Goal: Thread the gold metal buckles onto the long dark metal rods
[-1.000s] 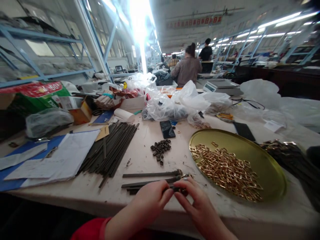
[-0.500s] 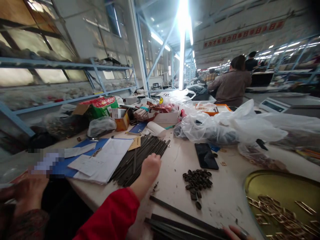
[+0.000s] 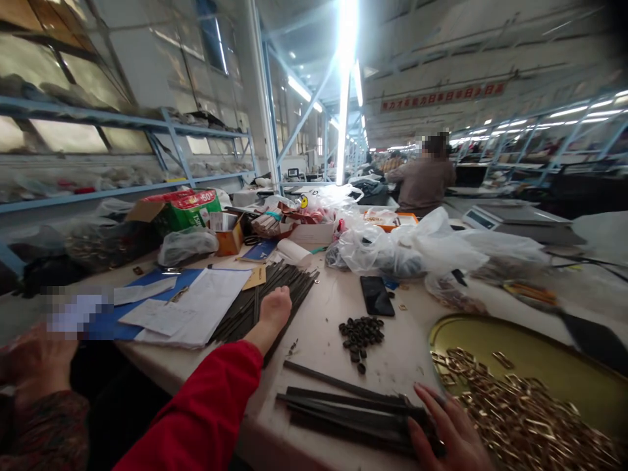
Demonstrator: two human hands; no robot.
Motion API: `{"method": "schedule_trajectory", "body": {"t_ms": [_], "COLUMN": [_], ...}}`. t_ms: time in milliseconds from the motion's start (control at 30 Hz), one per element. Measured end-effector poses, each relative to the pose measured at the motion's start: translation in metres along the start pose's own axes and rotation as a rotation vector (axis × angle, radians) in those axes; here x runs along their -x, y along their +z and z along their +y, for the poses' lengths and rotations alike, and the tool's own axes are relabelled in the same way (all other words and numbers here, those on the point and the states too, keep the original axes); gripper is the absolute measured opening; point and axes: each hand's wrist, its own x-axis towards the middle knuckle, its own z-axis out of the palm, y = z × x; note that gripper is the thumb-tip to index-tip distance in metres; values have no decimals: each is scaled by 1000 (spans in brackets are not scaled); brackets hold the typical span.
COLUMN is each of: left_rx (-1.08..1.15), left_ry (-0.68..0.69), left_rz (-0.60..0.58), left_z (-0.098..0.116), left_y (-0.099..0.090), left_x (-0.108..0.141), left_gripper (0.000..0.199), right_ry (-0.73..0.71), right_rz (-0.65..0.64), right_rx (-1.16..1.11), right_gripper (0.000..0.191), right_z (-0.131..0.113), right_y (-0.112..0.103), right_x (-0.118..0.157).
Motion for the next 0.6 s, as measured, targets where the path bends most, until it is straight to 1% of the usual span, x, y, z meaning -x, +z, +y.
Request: {"method": "schedule_trajectory", "body": {"t_ms": [33, 100, 167, 200, 233, 267, 300, 367, 400, 433, 467, 500, 600], "left_rx": [45, 152, 267, 316, 388, 573, 710, 938, 1023, 1099, 1166, 1225, 1346], "left_ry": [35, 136, 260, 310, 359, 335, 280, 157, 90, 23, -45, -114, -270], "left_rz": [-4, -46, -142, -206, -305, -495, -655, -902, -982, -1029, -1049, -1040, -971], "left_z": [5, 16, 26, 31, 34, 38, 41, 47, 50, 52, 53, 53, 48], "left_y": [-8, -22, -30, -33, -33, -33, -31, -24, -19, -14, -9, -5, 7], "left_x": [10, 41, 83, 106, 128, 148, 165, 186, 190, 191, 190, 187, 175], "left_gripper": [25, 22, 17, 14, 14, 16, 17, 20, 21, 22, 22, 22, 25], "right_ry": [53, 260, 527, 627, 696, 742, 762, 757, 726, 675, 613, 535, 309], "right_rz": [4, -18, -47, -62, -98, -144, -214, -395, -487, -559, -597, -609, -582], "right_rx": [-32, -172, -402, -539, -659, -755, -823, -875, -870, -841, -771, -642, -163], "right_gripper": [40, 37, 44, 48, 48, 44, 38, 33, 34, 34, 33, 32, 27], "right_z": [-6, -20, -33, -39, -45, -50, -55, -65, -70, -73, -75, -75, -67], "right_y": [-10, -30, -45, -50, -53, -53, -52, -45, -39, -34, -28, -22, -5], "right_x": [-4, -16, -30, -37, -44, -49, -53, -57, -59, -61, -64, -68, -86]}}
